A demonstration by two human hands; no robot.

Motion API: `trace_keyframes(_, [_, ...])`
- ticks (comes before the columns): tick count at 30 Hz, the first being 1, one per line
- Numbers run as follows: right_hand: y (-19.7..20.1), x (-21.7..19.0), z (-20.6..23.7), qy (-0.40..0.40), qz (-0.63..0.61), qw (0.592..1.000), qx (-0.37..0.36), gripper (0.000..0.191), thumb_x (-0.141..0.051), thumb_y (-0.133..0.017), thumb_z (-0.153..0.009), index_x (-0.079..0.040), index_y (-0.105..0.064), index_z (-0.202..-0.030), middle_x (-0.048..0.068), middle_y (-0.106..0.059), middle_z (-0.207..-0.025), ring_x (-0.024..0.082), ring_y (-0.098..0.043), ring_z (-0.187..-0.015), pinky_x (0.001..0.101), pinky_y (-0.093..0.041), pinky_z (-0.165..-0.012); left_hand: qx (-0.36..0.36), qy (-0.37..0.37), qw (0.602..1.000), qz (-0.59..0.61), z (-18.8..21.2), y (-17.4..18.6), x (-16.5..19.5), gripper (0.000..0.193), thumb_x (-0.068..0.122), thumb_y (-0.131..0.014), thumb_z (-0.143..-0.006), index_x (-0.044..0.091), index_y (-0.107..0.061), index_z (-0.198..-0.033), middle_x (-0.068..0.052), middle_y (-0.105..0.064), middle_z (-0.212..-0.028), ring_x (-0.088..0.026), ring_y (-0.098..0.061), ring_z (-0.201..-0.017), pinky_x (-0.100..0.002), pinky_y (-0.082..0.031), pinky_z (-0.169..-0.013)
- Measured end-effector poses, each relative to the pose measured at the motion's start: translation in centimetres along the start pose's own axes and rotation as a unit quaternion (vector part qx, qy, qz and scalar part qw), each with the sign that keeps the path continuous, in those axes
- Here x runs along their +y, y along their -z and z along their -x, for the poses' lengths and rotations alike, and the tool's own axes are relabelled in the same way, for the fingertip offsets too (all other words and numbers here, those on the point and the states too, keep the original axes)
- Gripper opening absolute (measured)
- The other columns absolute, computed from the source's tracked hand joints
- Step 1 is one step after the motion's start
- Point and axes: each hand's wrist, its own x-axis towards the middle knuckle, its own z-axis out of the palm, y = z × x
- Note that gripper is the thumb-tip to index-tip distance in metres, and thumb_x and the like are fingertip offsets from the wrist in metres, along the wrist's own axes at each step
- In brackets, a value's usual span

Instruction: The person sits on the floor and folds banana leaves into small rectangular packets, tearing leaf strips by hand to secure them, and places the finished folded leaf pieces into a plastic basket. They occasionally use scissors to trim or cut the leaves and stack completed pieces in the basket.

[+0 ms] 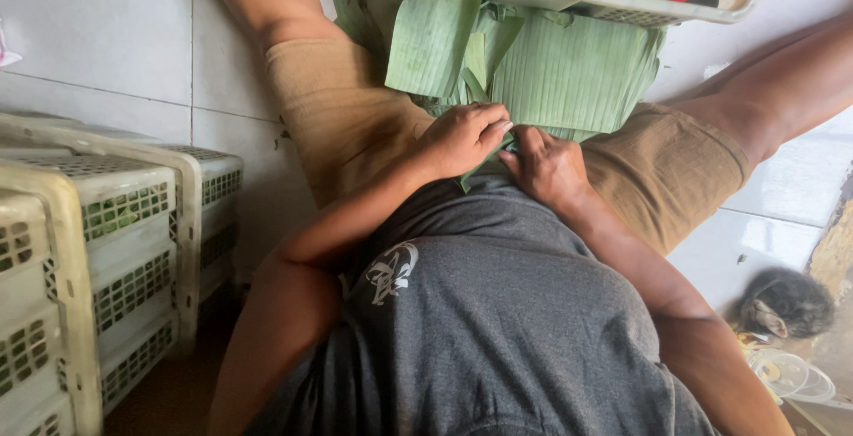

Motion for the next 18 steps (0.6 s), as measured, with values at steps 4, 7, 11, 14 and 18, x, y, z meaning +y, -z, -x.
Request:
trace_keyframes(4, [-0.8, 0.4, -0.6, -0.001, -0.055, 0.998, 0.008, 0.038, -0.03, -0.079, -0.094, -0.002, -0.062, -0.114, 0.017, -0.071, -0.089, 0.035, -0.071, -0.075, 0.0443, -0.055, -0.061, -0.016, 0.036, 0.999, 0.038, -0.4, -1.0, -3.0, 0.018, 0.022, -0.061, -0.102, 0.004, -0.063, -0.101, -0.017, -0.069, -0.085, -0.036, -0.069, -0.078, -0.043, -0.053, -0.068])
trace_keyframes(7, [-0.5, 0.5, -0.6, -0.045, -0.123, 0.991, -0.012, 0.042, -0.029, -0.08, -0.092, 0.0, -0.062, -0.117, 0.019, -0.072, -0.093, 0.036, -0.072, -0.077, 0.0441, -0.056, -0.066, -0.015, 0.052, 0.994, 0.093, -0.3, -2.2, -5.4, 0.02, 0.023, -0.06, -0.105, 0.004, -0.064, -0.105, -0.014, -0.068, -0.083, -0.03, -0.068, -0.075, -0.04, -0.054, -0.069])
trace_keyframes(11, [-0.6, 1.4, 0.0, -0.11, -0.238, 0.965, -0.001, 0.041, -0.02, -0.075, -0.095, 0.003, -0.061, -0.127, 0.02, -0.072, -0.097, 0.029, -0.073, -0.085, 0.0379, -0.058, -0.076, 0.012, 0.081, 0.951, 0.3, 0.3, -1.9, -7.1, 0.022, 0.025, -0.057, -0.114, 0.006, -0.068, -0.111, -0.007, -0.067, -0.095, -0.017, -0.063, -0.086, -0.034, -0.054, -0.077])
trace_keyframes(14, [-1.1, 2.9, 0.6, -0.173, -0.287, 0.942, 0.012, 0.035, -0.015, -0.07, -0.1, 0.003, -0.063, -0.129, 0.016, -0.072, -0.099, 0.02, -0.067, -0.087, 0.0328, -0.055, -0.081, 0.037, 0.199, 0.83, 0.52, 1.5, 0.4, -7.4, 0.023, 0.029, -0.056, -0.112, 0.009, -0.068, -0.113, -0.006, -0.069, -0.097, -0.016, -0.066, -0.08, -0.035, -0.056, -0.069])
trace_keyframes(18, [-2.1, 4.6, 0.0, -0.197, -0.297, 0.932, 0.061, 0.032, -0.019, -0.066, -0.104, 0.001, -0.064, -0.129, 0.015, -0.073, -0.104, 0.015, -0.068, -0.092, 0.0279, -0.053, -0.082, 0.021, 0.253, 0.749, 0.612, 3.6, 6.4, -7.1, 0.028, 0.04, -0.05, -0.102, 0.016, -0.059, -0.112, -0.008, -0.07, -0.093, -0.02, -0.07, -0.066, -0.036, -0.056, -0.051])
